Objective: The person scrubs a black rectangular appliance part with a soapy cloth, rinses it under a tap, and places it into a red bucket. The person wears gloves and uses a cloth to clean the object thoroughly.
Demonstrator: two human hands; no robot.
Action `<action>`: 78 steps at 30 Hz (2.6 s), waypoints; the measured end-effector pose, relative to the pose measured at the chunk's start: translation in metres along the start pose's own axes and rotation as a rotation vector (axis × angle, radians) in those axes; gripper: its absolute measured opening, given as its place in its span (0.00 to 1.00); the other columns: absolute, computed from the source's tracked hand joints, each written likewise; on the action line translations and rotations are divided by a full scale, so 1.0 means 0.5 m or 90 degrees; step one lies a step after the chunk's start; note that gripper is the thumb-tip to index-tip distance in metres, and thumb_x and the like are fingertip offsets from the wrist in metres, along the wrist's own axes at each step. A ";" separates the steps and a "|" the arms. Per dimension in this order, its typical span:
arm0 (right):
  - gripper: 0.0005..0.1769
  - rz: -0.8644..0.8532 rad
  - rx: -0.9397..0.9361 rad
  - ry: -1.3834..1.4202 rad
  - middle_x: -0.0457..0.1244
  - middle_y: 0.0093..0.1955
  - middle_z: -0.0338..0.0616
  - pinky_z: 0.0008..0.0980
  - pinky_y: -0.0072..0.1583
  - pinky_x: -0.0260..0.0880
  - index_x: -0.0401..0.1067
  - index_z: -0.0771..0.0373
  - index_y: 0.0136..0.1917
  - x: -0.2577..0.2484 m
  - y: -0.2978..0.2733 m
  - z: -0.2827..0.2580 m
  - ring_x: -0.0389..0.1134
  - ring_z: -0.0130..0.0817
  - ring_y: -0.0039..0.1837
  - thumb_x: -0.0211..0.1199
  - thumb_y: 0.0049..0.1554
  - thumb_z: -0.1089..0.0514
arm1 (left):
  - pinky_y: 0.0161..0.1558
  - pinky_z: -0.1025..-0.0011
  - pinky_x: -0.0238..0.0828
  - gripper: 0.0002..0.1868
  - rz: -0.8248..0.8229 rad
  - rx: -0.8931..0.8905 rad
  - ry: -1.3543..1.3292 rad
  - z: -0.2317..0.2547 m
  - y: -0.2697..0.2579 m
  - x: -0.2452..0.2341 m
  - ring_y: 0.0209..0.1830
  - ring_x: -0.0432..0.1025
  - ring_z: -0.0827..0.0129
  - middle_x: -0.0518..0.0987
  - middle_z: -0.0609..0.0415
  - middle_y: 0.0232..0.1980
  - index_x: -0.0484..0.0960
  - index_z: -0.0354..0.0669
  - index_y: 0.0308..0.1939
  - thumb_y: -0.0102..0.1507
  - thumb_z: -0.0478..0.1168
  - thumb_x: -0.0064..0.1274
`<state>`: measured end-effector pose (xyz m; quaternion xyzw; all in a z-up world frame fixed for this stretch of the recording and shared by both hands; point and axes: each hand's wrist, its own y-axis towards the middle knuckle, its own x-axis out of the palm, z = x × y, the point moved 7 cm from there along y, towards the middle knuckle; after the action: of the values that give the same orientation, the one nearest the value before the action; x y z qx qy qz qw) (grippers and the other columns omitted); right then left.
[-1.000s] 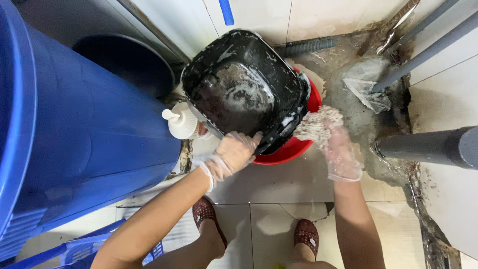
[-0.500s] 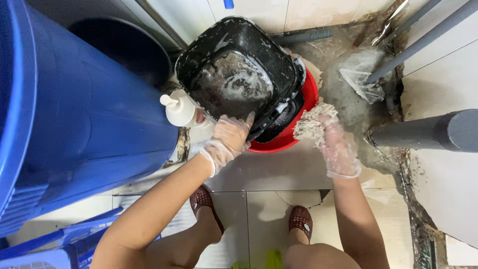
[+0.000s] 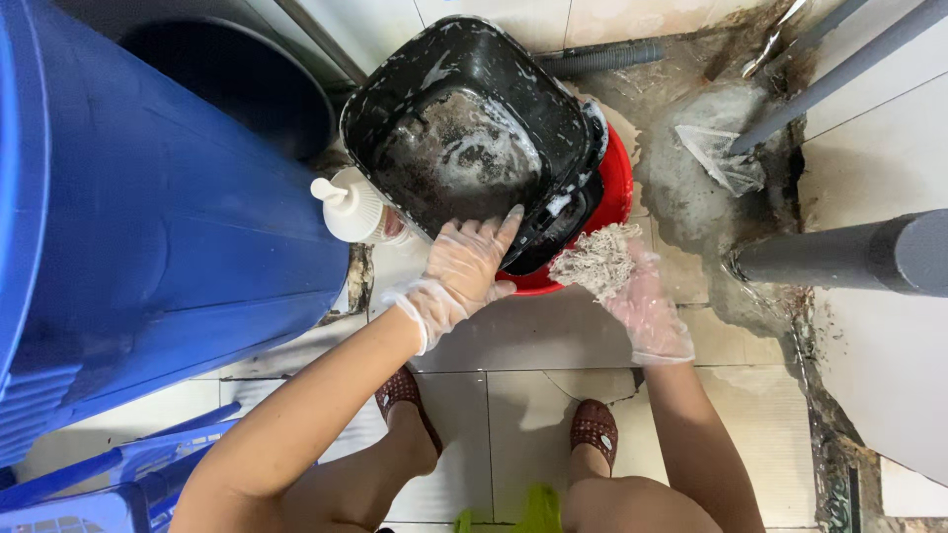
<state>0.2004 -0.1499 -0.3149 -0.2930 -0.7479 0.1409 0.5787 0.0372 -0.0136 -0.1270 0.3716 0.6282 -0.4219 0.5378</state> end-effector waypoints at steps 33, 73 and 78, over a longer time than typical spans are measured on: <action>0.13 0.180 -0.537 -1.473 0.69 0.51 0.57 0.50 0.50 0.74 0.76 0.64 0.56 -0.082 0.466 -0.173 0.72 0.53 0.51 0.56 0.61 0.64 | 0.63 0.55 0.59 0.54 0.056 -0.025 -0.085 -0.004 0.032 -0.088 0.64 0.65 0.47 0.71 0.38 0.66 0.58 0.29 0.72 0.51 0.60 0.58; 0.20 -0.133 -0.978 -1.114 0.67 0.58 0.58 0.46 0.64 0.68 0.74 0.66 0.64 1.014 0.246 -0.110 0.67 0.55 0.61 0.57 0.58 0.69 | 0.61 0.55 0.66 0.41 -0.224 -0.008 -0.565 -0.167 0.122 0.139 0.63 0.71 0.48 0.77 0.39 0.62 0.76 0.38 0.67 0.59 0.63 0.63; 0.26 -0.202 -1.047 -1.135 0.65 0.62 0.61 0.48 0.68 0.65 0.69 0.67 0.68 1.042 0.312 -0.068 0.65 0.59 0.65 0.59 0.56 0.68 | 0.55 0.63 0.68 0.32 0.041 -0.261 -1.016 -0.305 0.284 0.259 0.54 0.75 0.60 0.82 0.47 0.58 0.78 0.42 0.66 0.63 0.57 0.56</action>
<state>0.1928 0.2818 0.0171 -0.2781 -0.7763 -0.2945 -0.4830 0.0942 0.1821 -0.2636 -0.1273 0.1107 -0.4205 0.8915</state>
